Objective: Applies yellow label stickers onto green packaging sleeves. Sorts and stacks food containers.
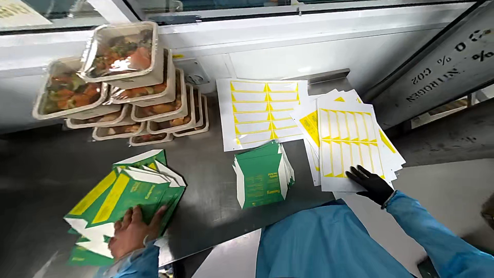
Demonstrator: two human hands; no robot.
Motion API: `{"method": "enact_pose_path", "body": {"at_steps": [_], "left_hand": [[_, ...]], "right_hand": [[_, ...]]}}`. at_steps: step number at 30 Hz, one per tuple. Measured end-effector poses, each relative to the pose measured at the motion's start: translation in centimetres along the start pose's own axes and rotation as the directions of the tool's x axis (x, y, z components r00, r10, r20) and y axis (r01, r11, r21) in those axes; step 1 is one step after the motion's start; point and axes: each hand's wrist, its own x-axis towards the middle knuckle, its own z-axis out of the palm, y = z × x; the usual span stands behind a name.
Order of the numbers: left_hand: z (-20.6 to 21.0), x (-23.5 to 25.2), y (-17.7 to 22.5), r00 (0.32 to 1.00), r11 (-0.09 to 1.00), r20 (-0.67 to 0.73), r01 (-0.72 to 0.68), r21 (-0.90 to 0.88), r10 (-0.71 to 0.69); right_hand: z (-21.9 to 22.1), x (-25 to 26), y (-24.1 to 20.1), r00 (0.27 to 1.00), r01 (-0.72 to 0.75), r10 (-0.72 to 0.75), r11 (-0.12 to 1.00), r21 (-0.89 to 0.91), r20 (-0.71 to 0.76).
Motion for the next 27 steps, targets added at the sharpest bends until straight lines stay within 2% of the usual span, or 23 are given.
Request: {"method": "enact_pose_path", "body": {"at_steps": [2, 4, 5, 6, 7, 8, 9, 10, 12, 15, 16, 17, 18, 19, 20, 21, 24, 25, 27], "left_hand": [[-2.9, -1.8, 4.5, 0.996, 0.994, -0.083, -0.024, -0.109, 0.015], [-5.1, -5.1, 11.3, 0.983, 0.911, -0.151, -0.154, -0.381, 0.103], [-5.0, -7.0, 15.0, 0.973, 0.794, -0.148, -0.232, -0.562, 0.18], [-4.3, -9.3, 18.8, 0.957, 0.609, -0.078, -0.241, -0.756, 0.281], [-3.3, -11.9, 22.7, 0.918, 0.405, 0.018, -0.158, -0.901, 0.396], [-2.2, -14.4, 26.5, 0.853, 0.263, 0.102, -0.043, -0.964, 0.512], [-1.4, -16.7, 30.4, 0.784, 0.216, 0.163, 0.038, -0.976, 0.599], [-0.8, -18.5, 33.8, 0.736, 0.219, 0.213, 0.09, -0.972, 0.643], [0.1, -20.5, 39.2, 0.697, 0.257, 0.284, 0.147, -0.955, 0.659], [1.8, -20.5, 43.8, 0.768, 0.301, 0.32, 0.173, -0.938, 0.555], [2.4, -19.9, 44.7, 0.785, 0.326, 0.341, 0.188, -0.926, 0.517], [3.1, -19.3, 45.2, 0.797, 0.362, 0.37, 0.206, -0.909, 0.477], [3.7, -19.0, 45.5, 0.805, 0.393, 0.407, 0.239, -0.888, 0.432], [4.2, -18.7, 45.8, 0.805, 0.404, 0.446, 0.285, -0.869, 0.391], [4.5, -18.6, 46.1, 0.789, 0.386, 0.496, 0.358, -0.851, 0.362], [4.4, -18.5, 46.3, 0.755, 0.336, 0.555, 0.452, -0.826, 0.349], [4.0, -18.1, 46.9, 0.664, 0.14, 0.665, 0.664, -0.735, 0.341], [4.3, -17.9, 47.1, 0.667, 0.106, 0.668, 0.677, -0.728, 0.328], [5.7, -17.4, 47.4, 0.726, 0.089, 0.611, 0.618, -0.781, 0.316]], "right_hand": [[-0.8, -0.8, 0.1, 0.998, 0.055, -0.055, 0.998, -0.018, -0.025], [-1.8, -1.8, -1.0, 0.954, 0.087, -0.092, 0.996, -0.03, -0.284], [-2.5, -2.2, -2.1, 0.892, 0.057, -0.06, 0.998, -0.02, -0.447], [-3.4, -2.5, -3.7, 0.811, -0.002, 0.004, 1.0, 0.003, -0.585], [-4.4, -2.5, -5.6, 0.726, -0.062, 0.08, 0.997, 0.051, -0.683], [-5.4, -2.2, -7.6, 0.652, -0.102, 0.154, 0.988, 0.116, -0.743], [-6.4, -1.6, -9.8, 0.605, -0.121, 0.206, 0.979, 0.167, -0.77], [-7.2, -0.9, -12.1, 0.583, -0.123, 0.226, 0.974, 0.191, -0.78], [-8.2, 0.6, -16.0, 0.591, -0.103, 0.204, 0.979, 0.178, -0.78], [-8.2, 3.2, -18.5, 0.644, -0.06, 0.147, 0.988, 0.142, -0.751], [-8.2, 3.9, -18.4, 0.698, -0.061, 0.151, 0.987, 0.152, -0.7], [-8.7, 4.3, -18.0, 0.792, -0.07, 0.183, 0.975, 0.211, -0.583], [-9.5, 4.3, -17.2, 0.901, -0.1, 0.215, 0.948, 0.302, -0.377], [-10.5, 4.5, -15.8, 0.964, -0.14, 0.215, 0.91, 0.391, -0.155], [-11.1, 4.7, -14.2, 0.98, -0.168, 0.199, 0.866, 0.471, -0.016], [-11.0, 4.8, -12.7, 0.982, -0.172, 0.184, 0.828, 0.533, 0.031], [-9.3, 3.9, -8.6, 0.987, -0.087, 0.157, 0.714, 0.695, -0.037], [-8.8, 3.4, -7.5, 0.982, -0.067, 0.178, 0.659, 0.749, -0.069], [-9.1, 1.8, -5.8, 0.949, -0.082, 0.297, 0.548, 0.832, -0.102]]}}
